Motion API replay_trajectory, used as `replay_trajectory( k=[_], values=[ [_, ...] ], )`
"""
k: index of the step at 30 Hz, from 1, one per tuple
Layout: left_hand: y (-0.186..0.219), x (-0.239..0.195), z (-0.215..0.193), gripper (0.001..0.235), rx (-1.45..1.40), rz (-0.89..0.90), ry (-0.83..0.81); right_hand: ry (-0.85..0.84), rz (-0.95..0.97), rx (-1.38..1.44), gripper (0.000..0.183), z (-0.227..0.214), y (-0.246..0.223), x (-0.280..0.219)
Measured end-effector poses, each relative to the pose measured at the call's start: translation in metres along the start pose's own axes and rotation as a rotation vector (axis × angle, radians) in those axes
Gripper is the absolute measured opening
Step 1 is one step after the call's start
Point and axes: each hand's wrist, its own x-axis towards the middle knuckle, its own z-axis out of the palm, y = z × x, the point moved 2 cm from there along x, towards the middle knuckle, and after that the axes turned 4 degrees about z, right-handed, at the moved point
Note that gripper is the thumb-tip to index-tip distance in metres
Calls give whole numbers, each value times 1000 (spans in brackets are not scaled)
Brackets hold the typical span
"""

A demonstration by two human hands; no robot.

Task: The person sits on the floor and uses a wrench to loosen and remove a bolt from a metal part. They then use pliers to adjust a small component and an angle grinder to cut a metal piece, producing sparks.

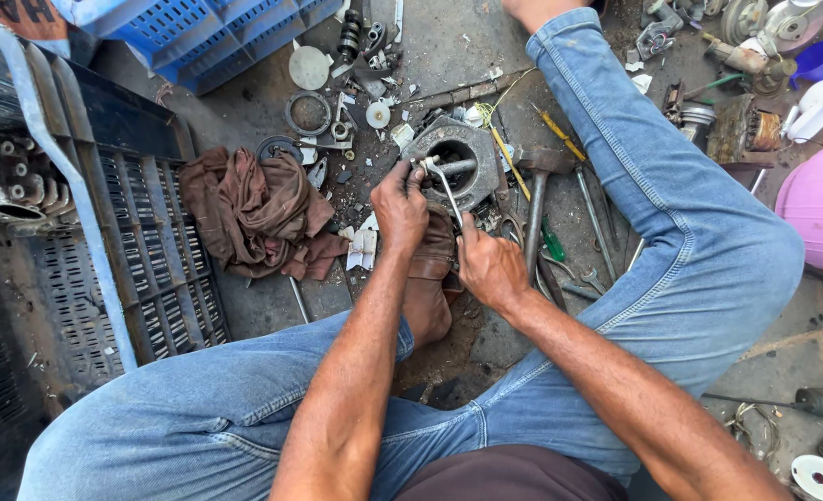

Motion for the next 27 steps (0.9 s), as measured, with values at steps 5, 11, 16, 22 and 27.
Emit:
replay_trajectory(
  k=[5,11,16,22,27],
  values=[
    [3,-6,3,18,69,126,19,104,-21,16,44,16,5,-10],
    [-4,-8,10,18,100,163,7,112,22,44,43,33,6,-10],
    [-6,-5,13,18,83,224,51,243,-18,116,43,20,7,-8],
    [-9,-5,4,17,-2,-8,17,194,170,512,42,15,-19,-12],
    [-6,0,-1,18,-52,-58,-6,12,420,708,41,22,-34,-20]
  ],
)
